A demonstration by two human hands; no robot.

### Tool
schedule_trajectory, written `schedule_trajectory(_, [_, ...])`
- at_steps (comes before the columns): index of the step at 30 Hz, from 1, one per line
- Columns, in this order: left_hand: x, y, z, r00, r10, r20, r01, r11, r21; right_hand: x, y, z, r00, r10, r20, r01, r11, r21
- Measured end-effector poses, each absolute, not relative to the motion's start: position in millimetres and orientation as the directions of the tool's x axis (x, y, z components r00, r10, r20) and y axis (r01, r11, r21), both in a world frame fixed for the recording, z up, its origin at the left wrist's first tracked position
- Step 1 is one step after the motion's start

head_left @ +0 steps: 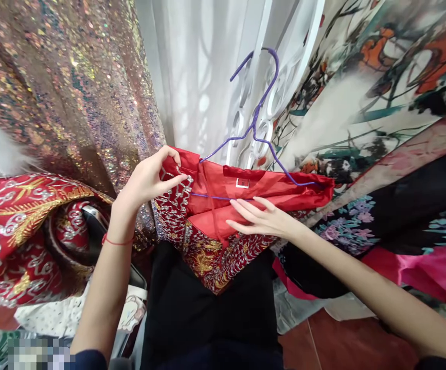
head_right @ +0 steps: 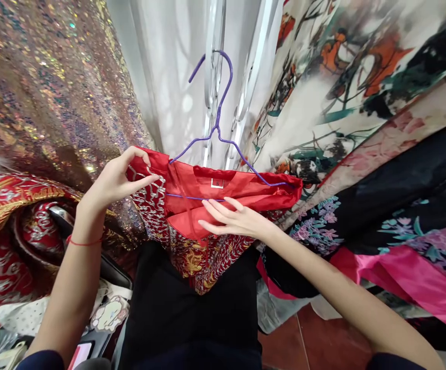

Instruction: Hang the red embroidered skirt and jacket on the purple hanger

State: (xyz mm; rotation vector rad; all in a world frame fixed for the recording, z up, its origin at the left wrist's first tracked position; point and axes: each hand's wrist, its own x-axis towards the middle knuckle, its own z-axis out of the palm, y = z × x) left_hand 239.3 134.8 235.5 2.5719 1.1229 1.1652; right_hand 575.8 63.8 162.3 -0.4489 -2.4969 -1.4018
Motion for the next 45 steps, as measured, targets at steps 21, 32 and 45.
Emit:
schedule_trajectory(21, [259,116,247,0.479,0.638,0.603,0.455,-0.767,0.452,490,113,245,-0.644,0.282,0.711,0.719,0.542,0.436])
schedule_trajectory(32, [270,117,243,0.398,0.666,0.631,0.740,-0.640,0.209,512,97,219,-0.738,0.277,0.615,0.650,0.535,0.539])
schedule_trajectory(45, [294,120,226,0.211,0.616,0.759,0.889,-0.444,0.114,516,98,212,-0.689,0.253,0.680,0.664,0.595,0.452])
